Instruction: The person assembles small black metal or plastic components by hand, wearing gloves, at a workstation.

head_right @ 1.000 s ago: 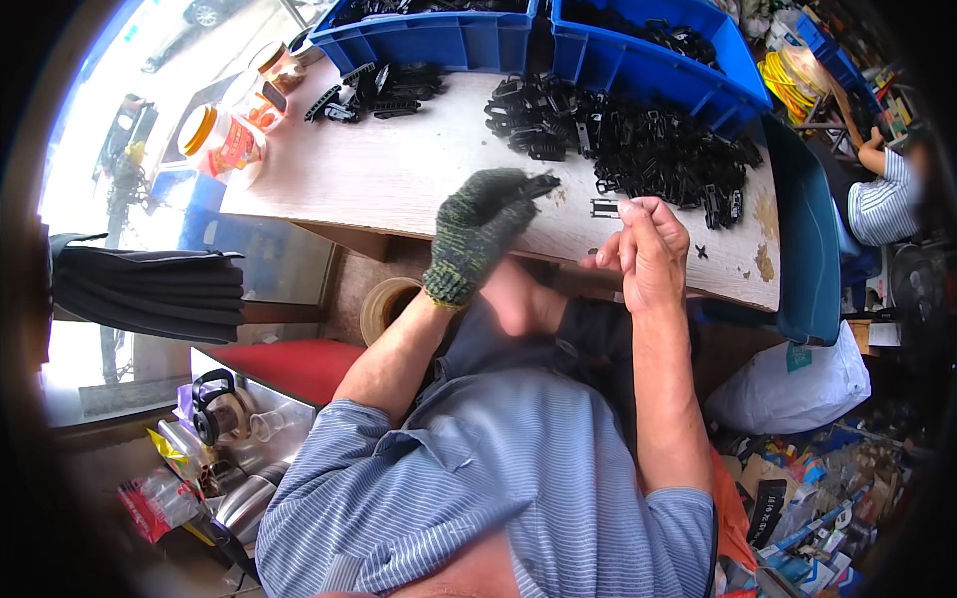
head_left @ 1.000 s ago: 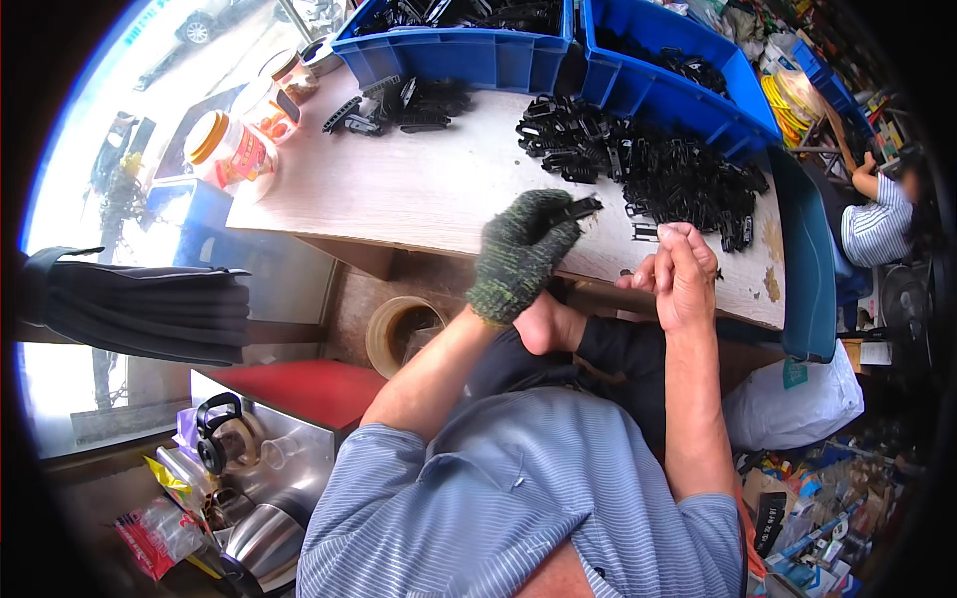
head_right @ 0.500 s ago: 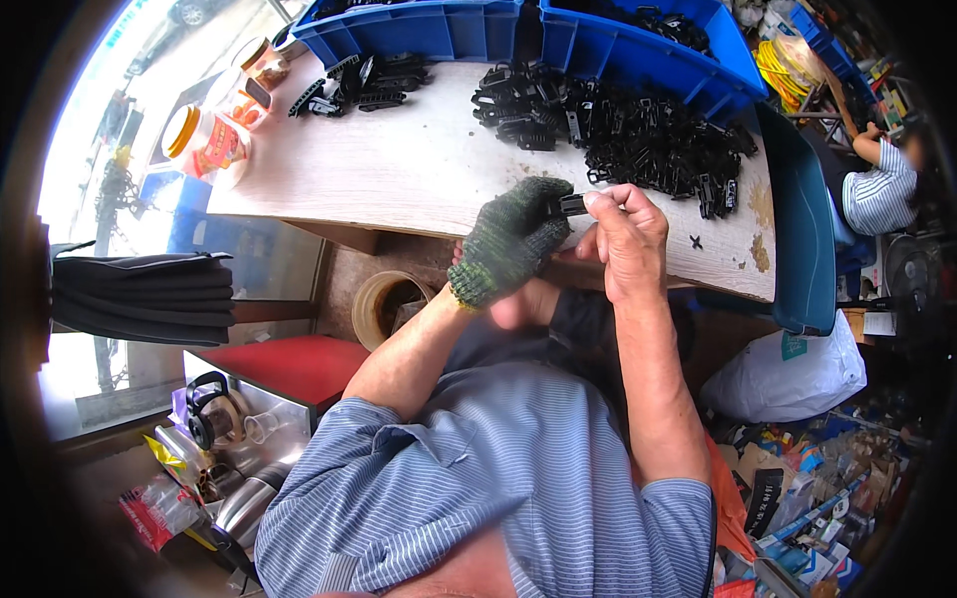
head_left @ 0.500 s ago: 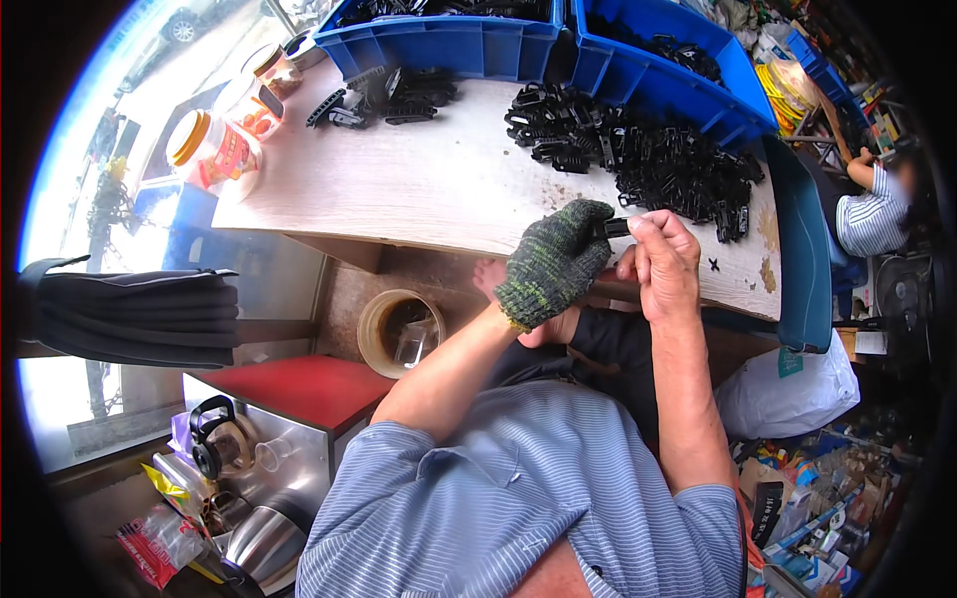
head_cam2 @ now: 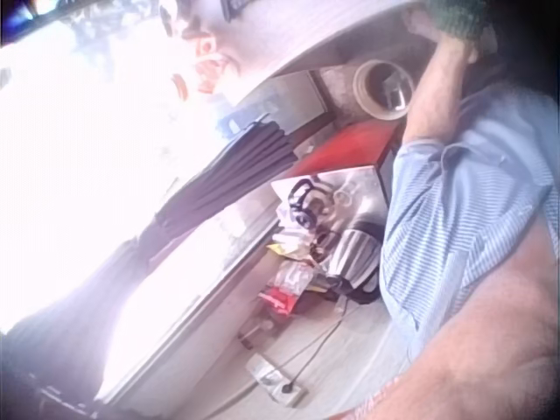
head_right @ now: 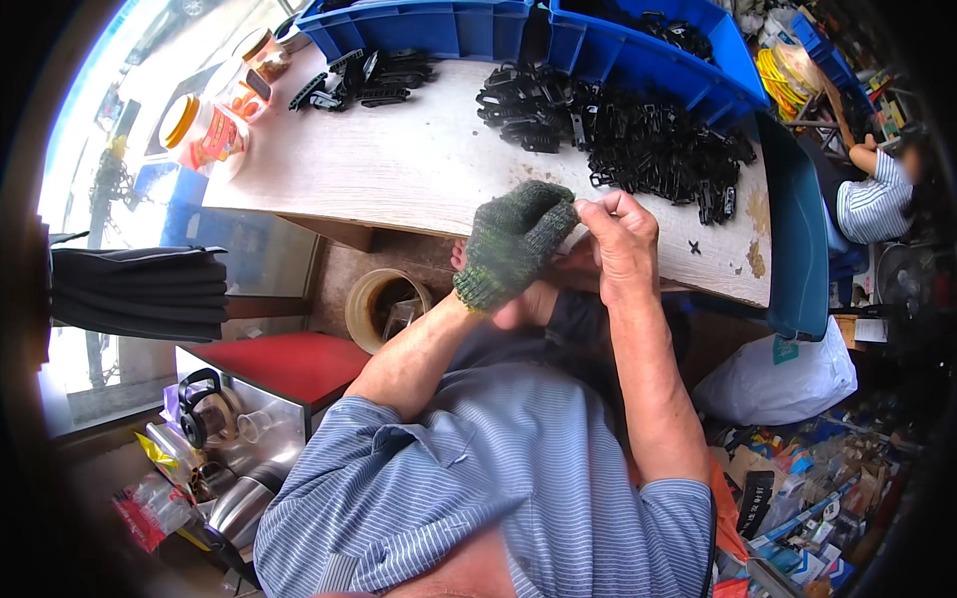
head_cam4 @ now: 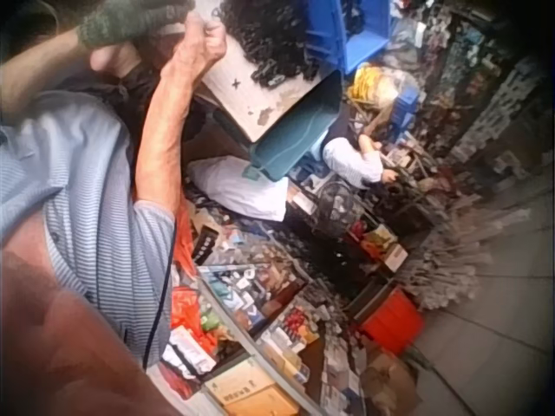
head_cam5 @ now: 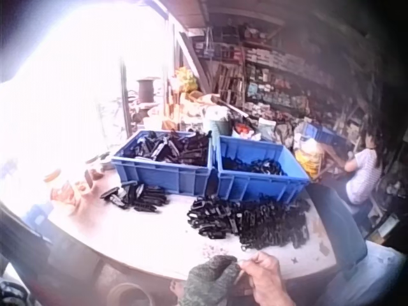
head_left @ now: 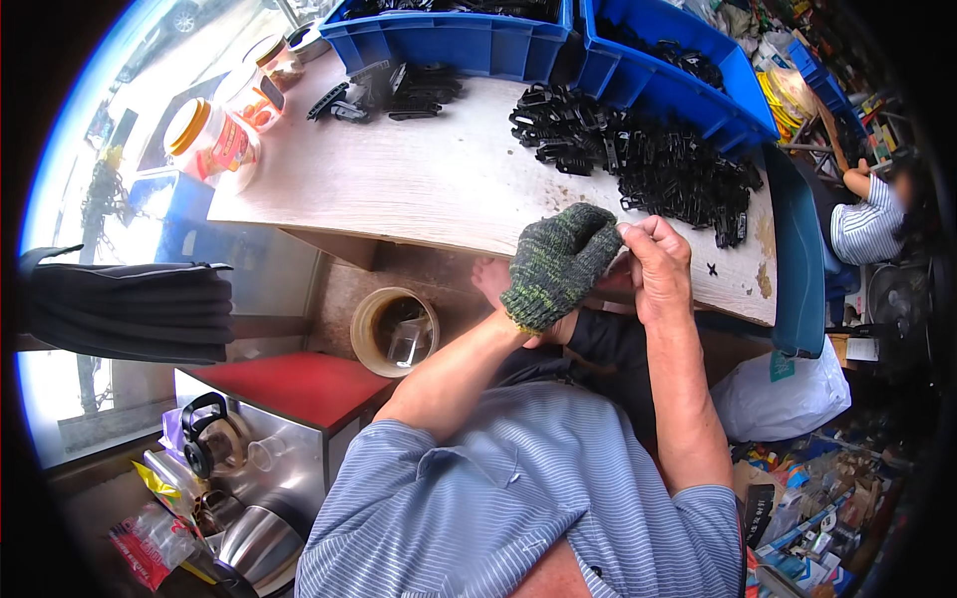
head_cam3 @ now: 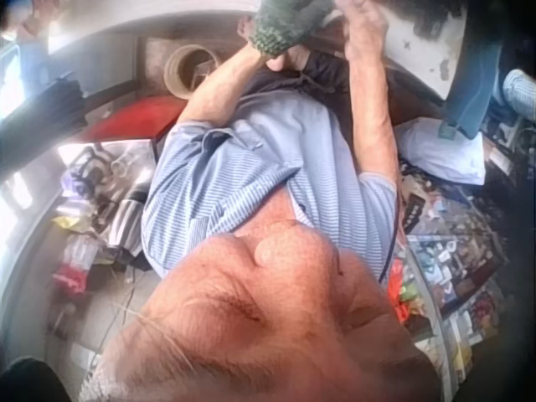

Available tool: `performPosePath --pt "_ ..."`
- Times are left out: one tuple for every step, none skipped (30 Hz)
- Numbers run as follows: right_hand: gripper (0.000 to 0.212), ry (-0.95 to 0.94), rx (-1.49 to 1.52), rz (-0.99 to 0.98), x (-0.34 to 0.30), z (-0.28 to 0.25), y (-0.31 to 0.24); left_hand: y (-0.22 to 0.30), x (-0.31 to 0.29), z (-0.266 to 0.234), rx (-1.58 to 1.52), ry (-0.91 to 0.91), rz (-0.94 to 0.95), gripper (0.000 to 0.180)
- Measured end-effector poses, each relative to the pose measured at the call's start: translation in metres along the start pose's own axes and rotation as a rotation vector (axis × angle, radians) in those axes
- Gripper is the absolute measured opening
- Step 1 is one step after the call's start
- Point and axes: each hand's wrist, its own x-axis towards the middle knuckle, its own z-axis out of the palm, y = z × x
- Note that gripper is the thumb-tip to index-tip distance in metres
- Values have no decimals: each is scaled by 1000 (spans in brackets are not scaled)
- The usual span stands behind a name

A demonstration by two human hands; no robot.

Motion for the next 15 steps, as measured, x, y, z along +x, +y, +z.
performPosePath --pt "14 -15 -61 8 1 0 -1 0 0 0 11 60 -9 23" --pt "14 -20 -63 7 2 4 -3 0 -1 -3 11 66 -8 23" --pt "16 26 -52 49 2 11 -8 0 -3 -8 -64 123 -48 21" --pt "19 72 -39 91 3 16 -11 1 -4 -14 -138 181 -88 19" --pt "24 108 -83 119 7 22 -14 2 -6 -20 -206 226 -114 18" --pt "24 106 -85 117 9 28 -18 -3 -5 -27 -241 259 -80 19" --pt "25 150 -139 166 9 35 -24 -3 -6 -33 -342 296 -175 20" --pt "26 196 -191 215 11 41 -28 4 -6 -40 -444 330 -270 21" --pt "30 187 -229 248 17 40 -27 10 -6 -45 -472 349 -285 25" --pt "30 187 -230 246 20 42 -25 8 -6 -46 -474 349 -283 25" --pt "31 176 -249 227 23 45 -24 6 -6 -48 -481 358 -254 26" --pt "33 166 -269 208 26 47 -22 5 -5 -49 -489 366 -226 26" --pt "36 167 -261 145 34 45 -15 5 -6 -50 -459 321 -225 30" --pt "36 164 -263 142 38 48 -16 4 -7 -51 -461 325 -221 30" --pt "39 157 -327 140 41 52 -16 2 -7 -50 -483 321 -227 33"
